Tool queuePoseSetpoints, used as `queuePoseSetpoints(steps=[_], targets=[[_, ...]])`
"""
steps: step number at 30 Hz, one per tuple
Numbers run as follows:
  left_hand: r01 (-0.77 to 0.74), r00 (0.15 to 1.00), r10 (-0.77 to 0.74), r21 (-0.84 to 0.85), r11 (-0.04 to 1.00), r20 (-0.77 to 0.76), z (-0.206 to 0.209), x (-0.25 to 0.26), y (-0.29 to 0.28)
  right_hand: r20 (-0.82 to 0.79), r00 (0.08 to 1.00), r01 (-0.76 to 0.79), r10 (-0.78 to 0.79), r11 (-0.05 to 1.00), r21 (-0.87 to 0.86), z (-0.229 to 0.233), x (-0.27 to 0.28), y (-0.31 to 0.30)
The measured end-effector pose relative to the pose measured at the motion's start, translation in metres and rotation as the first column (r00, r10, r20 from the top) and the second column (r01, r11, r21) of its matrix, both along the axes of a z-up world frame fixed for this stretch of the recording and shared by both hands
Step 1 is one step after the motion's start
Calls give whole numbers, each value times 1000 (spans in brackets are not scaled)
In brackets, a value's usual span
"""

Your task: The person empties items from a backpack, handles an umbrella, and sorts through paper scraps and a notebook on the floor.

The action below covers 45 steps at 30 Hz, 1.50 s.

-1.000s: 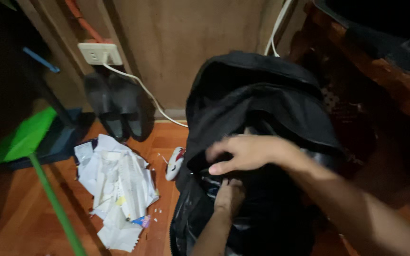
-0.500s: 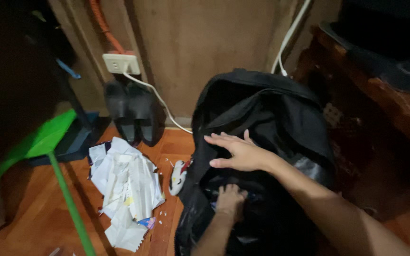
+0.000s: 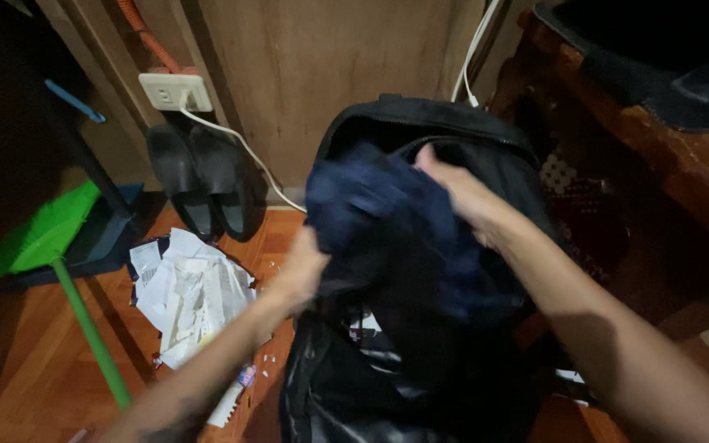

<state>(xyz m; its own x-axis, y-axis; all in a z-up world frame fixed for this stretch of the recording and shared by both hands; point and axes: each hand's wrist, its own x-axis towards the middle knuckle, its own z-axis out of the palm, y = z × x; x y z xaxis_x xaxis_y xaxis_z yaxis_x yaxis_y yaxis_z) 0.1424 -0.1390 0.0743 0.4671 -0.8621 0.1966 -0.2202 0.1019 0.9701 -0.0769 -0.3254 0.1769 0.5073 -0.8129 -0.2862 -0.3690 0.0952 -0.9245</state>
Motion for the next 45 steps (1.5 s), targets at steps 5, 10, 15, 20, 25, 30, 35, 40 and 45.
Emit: queuePoseSetpoints(steps=[5,10,15,20,25,30,35,40,45], targets=[[95,902,-31,128,987,-430,70,71,62,43,888,-449,458,883,-135,-5,2,23],[18,793,47,100,995,-607,159,90,159,108,818,-551,565,824,-134,27,54,99],[-155,590,213,150,976,-779,138,111,214,182,698,-704,693,710,0,17,113,189],[-231,413,97,-2,973,-906,83,119,240,301,621,-775,723,624,101,-19,160,251],[-258,365,-36,-138,956,-930,64,122,268,152,790,-594,594,803,-51,-30,186,303],[-90,490,43,-1,996,-871,71,116,274,15,761,-648,649,759,69,-21,201,325],[-197,892,212,79,977,-399,76,146,277,182,803,-585,568,809,58,-26,205,311],[-602,734,599,103,792,-319,65,198,289,143,902,-421,408,904,73,-18,212,306],[-884,444,823,-25,466,-354,55,261,324,224,925,-340,306,931,131,-13,219,295]])
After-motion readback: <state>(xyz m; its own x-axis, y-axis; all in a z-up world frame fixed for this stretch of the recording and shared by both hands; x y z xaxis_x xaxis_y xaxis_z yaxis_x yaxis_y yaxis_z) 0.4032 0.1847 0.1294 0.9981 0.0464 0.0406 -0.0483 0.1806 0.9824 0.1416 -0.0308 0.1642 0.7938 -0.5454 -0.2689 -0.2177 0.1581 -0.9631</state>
